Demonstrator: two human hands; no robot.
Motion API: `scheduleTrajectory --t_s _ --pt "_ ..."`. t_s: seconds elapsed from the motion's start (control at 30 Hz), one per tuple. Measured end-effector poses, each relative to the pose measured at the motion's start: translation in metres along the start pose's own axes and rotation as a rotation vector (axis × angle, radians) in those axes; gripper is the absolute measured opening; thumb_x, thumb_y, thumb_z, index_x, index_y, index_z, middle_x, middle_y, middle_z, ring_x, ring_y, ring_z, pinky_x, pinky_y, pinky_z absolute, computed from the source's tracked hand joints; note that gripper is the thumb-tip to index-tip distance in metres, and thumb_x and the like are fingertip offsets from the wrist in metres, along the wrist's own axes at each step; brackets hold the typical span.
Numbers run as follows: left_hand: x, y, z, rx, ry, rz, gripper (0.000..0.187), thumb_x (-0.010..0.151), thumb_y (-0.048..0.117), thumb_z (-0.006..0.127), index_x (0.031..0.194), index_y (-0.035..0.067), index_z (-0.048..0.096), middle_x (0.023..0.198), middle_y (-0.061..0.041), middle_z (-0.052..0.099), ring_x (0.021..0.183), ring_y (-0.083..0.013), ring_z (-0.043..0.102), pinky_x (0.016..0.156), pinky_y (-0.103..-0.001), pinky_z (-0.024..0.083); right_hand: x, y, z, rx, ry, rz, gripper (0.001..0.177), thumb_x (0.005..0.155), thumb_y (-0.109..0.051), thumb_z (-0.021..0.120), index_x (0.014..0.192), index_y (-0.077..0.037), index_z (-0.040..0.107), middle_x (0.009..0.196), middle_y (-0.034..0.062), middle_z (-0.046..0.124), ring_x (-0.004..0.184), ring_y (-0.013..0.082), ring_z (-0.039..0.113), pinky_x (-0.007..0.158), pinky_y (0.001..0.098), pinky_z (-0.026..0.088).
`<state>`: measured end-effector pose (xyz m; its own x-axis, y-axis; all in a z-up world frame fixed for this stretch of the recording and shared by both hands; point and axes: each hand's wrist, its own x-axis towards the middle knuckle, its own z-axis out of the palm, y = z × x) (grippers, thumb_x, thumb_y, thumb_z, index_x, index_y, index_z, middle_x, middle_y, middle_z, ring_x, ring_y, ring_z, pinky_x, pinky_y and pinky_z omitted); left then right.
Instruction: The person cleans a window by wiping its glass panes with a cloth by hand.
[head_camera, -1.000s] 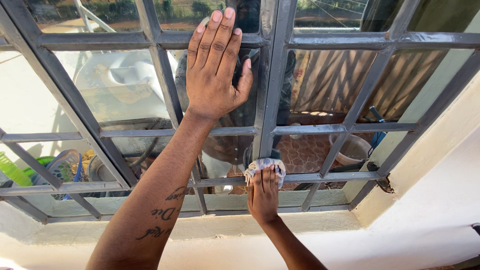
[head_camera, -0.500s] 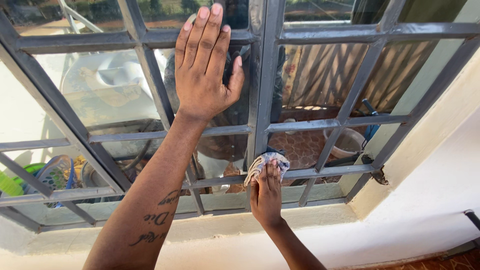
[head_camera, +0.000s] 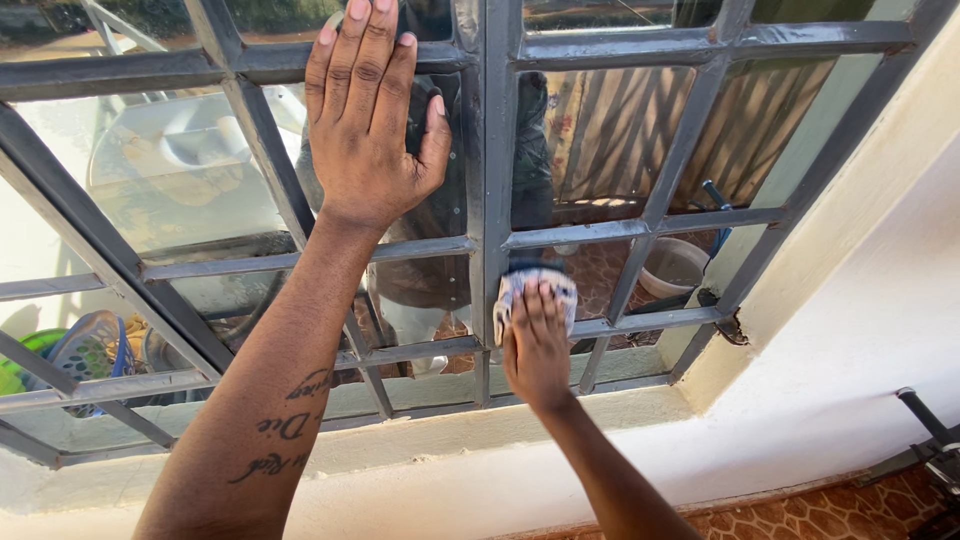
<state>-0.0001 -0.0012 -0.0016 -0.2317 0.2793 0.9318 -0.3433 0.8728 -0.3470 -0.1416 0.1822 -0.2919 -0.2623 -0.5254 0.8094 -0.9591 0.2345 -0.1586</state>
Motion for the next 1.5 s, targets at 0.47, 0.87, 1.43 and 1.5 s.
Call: scheduleTrajectory --t_s 0.47,0.87,1.43,1.5 --pt "0.002 0.002 -0.001 0.024 -0.001 0.001 0.045 0.106 0.017 0.062 0.145 -0.005 0.063 0.166 -0.019 0.043 0.158 -0.0323 0.032 0.134 -0.053 0.022 0.005 0.012 -0.011 0.029 0.013 -0.008 0.051 0.103 -0.021 0.049 0.145 0.007 0.051 0.16 0.0292 0.038 0.151 0.0462 0.036 0.126 0.0591 0.022" --pt "-0.001 0.001 0.002 0.055 0.002 0.011 0.046 0.104 0.017 0.063 0.144 -0.005 0.063 0.163 -0.022 0.044 0.157 -0.0341 0.034 0.133 -0.054 0.022 -0.018 -0.005 -0.027 0.122 0.175 0.163 0.069 0.102 -0.037 0.055 0.142 0.017 0.041 0.152 0.0469 0.033 0.146 0.0608 0.031 0.12 0.0643 0.026" --pt "0.002 -0.001 0.0 0.043 0.0 0.023 0.048 0.104 0.018 0.064 0.145 -0.005 0.063 0.162 -0.022 0.047 0.156 -0.036 0.037 0.132 -0.054 0.023 -0.028 -0.005 -0.076 0.876 -0.057 0.82 0.041 0.091 -0.002 0.06 0.131 -0.01 0.065 0.123 0.0073 0.072 0.099 0.0241 0.075 0.081 0.0389 0.067" --pt "0.008 0.003 -0.007 0.034 0.006 0.03 0.048 0.105 0.019 0.065 0.146 -0.005 0.063 0.162 -0.022 0.047 0.156 -0.0361 0.037 0.132 -0.054 0.023 -0.024 0.008 -0.095 1.454 0.041 1.021 0.032 0.091 0.007 0.067 0.122 -0.001 0.069 0.116 0.0147 0.074 0.101 0.0235 0.07 0.093 0.0403 0.055"
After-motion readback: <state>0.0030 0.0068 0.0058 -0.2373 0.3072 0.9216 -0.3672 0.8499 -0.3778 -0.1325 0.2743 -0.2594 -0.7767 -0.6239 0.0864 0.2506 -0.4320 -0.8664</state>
